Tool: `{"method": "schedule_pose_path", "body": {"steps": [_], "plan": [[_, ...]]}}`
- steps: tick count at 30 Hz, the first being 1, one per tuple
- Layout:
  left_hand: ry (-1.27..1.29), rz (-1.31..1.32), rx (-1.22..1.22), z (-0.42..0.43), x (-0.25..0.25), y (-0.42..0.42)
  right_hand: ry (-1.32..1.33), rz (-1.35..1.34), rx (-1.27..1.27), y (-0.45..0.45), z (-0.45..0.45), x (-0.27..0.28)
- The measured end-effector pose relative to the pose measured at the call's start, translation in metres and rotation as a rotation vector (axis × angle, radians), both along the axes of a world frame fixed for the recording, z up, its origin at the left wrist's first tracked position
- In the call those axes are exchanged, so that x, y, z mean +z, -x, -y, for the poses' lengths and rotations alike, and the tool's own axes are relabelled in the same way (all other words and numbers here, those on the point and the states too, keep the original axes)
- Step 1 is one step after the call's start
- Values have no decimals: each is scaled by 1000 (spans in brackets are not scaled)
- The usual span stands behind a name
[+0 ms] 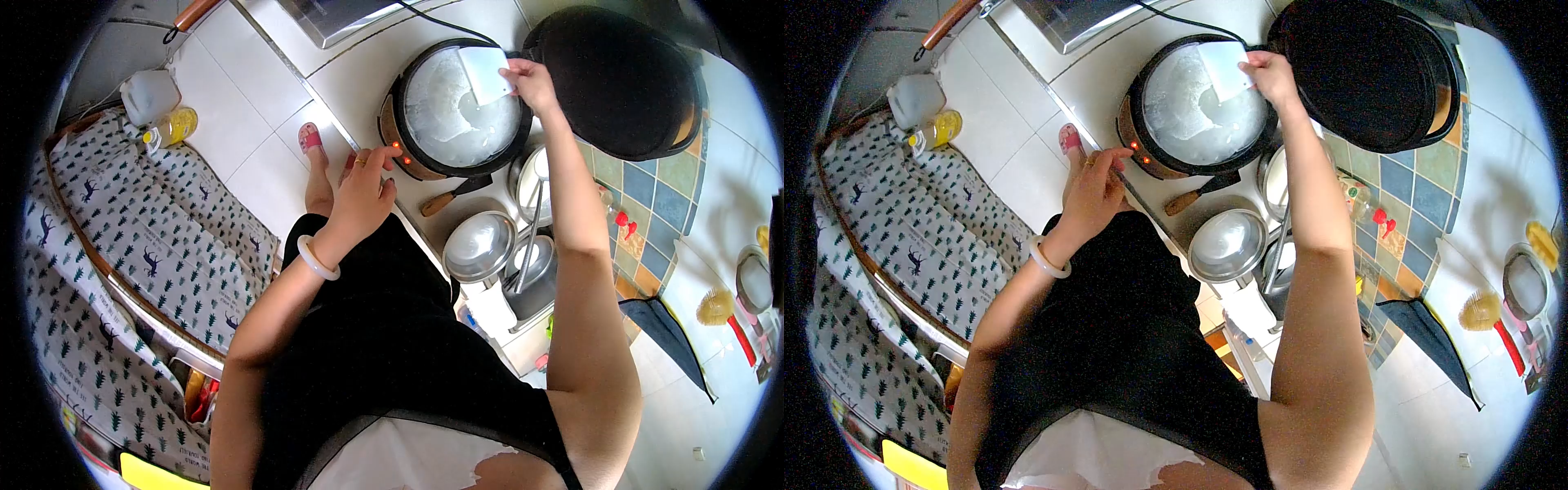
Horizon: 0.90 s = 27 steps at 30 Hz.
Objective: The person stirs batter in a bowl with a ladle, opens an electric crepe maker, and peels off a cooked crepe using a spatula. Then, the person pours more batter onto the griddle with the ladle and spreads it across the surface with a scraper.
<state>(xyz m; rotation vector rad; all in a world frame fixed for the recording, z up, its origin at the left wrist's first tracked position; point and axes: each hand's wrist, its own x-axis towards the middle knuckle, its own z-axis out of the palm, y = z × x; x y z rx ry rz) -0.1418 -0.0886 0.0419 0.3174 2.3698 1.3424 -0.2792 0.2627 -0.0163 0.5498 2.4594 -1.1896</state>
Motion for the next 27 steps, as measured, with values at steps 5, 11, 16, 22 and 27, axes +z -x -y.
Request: {"method": "schedule_pose_path", "body": {"steps": [5, 11, 16, 22, 27], "plan": [[-71, 20, -4, -3, -2, 0, 49, 28, 188, -16, 32, -16], [-135, 225, -25, -4, -4, 0, 22, -66, 150, -13, 38, -42], [-102, 235, -65, -6, 2, 0, -3, 7, -175, -12, 11, -30], [-97, 210, -110, -9, 5, 2, 10, -41, -623, -64, -16, -46], [-100, 173, -142, -11, 5, 5, 116, -90, -884, -110, -3, -22]]}}
